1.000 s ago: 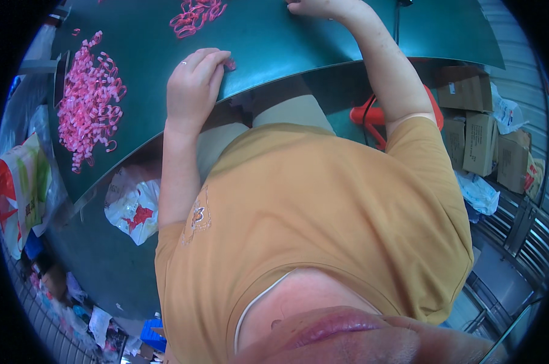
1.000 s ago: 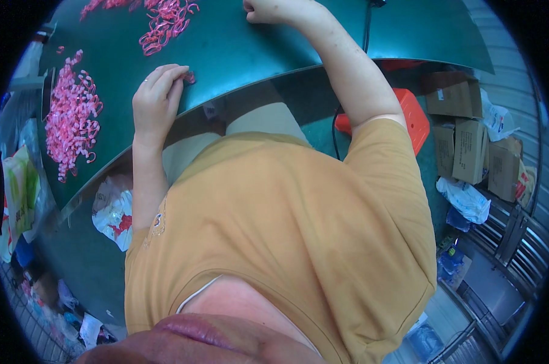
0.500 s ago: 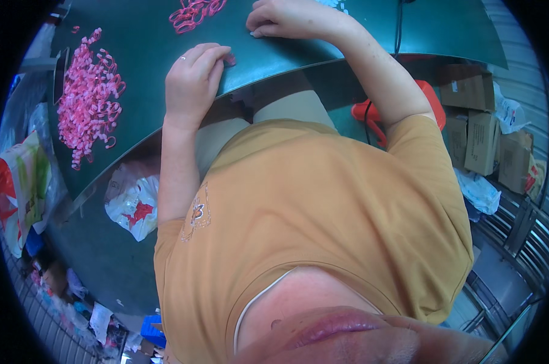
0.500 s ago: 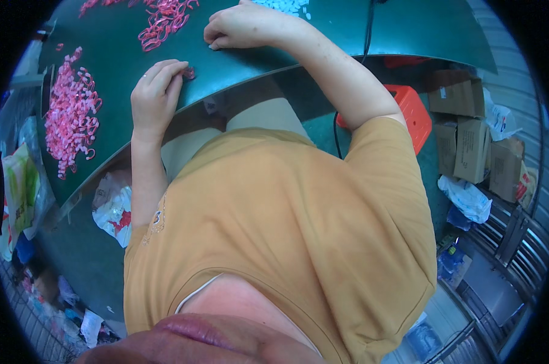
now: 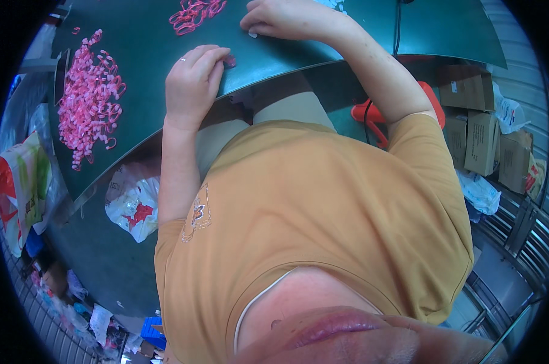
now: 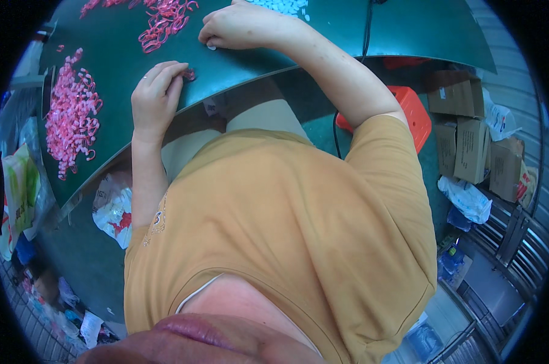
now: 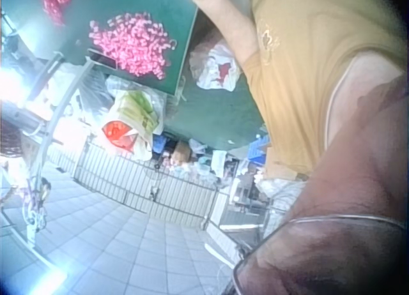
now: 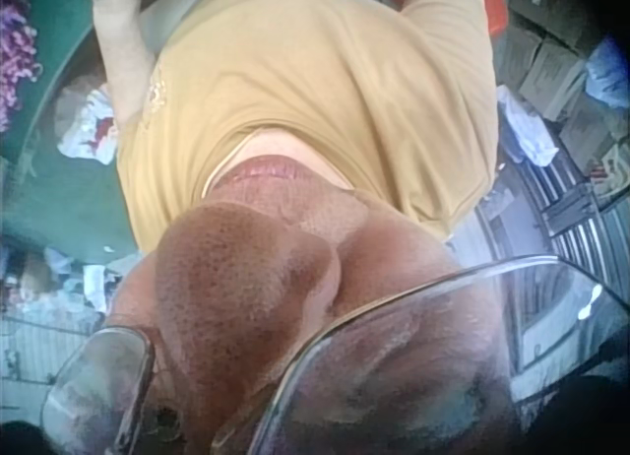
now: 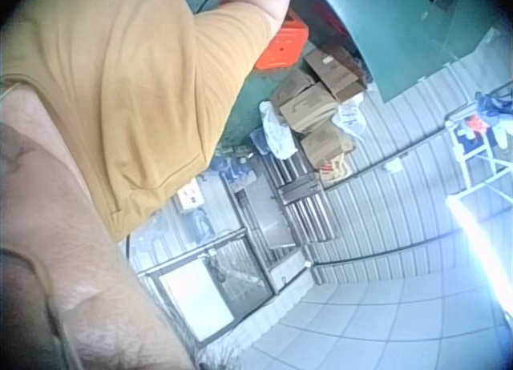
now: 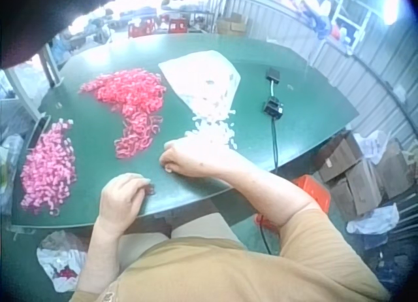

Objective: Assembling small pink and white plastic components at a factory workbench.

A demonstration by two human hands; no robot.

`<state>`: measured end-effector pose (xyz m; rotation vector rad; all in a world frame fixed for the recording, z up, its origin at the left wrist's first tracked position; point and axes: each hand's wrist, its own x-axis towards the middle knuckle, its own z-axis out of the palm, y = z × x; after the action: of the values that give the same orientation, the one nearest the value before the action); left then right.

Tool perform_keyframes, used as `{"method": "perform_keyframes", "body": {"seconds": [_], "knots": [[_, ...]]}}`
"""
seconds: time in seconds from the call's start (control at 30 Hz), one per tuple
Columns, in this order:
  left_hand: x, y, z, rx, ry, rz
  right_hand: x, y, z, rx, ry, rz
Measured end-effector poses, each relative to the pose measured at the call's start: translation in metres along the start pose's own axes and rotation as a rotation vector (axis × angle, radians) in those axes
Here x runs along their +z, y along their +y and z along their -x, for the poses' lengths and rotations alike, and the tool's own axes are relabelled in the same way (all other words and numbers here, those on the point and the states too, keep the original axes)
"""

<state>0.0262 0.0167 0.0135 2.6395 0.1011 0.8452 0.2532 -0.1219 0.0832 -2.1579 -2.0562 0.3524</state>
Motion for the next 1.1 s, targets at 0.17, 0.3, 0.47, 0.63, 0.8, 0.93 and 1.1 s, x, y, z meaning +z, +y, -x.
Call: {"method": "perform_keyframes", "body": {"seconds": [0.17, 0.3, 0.47, 0.63, 0.8, 0.93, 1.1], "knots": [[0.0, 0.001, -0.001, 0.002, 0.0, -0.001, 0.004, 0.005, -0.001, -0.042, -0.01, -0.024], [0.0, -0.001, 0.0, 0.006, 0.001, 0.0, 0.005, 0.003, 0.002, -0.042, 0.01, -0.013], [0.0, 0.0, 0.001, 0.011, 0.005, 0.006, 0.017, 0.01, 0.0, -0.114, 0.052, -0.17], [-0.002, 0.002, 0.0, 0.013, -0.015, 0.008, 0.058, 0.003, -0.003, -0.057, 0.255, -0.351], [-0.001, 0.001, 0.0, 0.02, -0.003, -0.004, 0.066, -0.003, -0.004, -0.051, 0.293, -0.393], [-0.001, 0.001, 0.001, 0.01, -0.009, -0.019, 0.068, -0.006, -0.001, -0.112, 0.339, -0.403], [0.0, 0.002, 0.001, 0.014, 0.001, -0.031, 0.074, -0.007, -0.001, -0.144, 0.432, -0.321]]}}
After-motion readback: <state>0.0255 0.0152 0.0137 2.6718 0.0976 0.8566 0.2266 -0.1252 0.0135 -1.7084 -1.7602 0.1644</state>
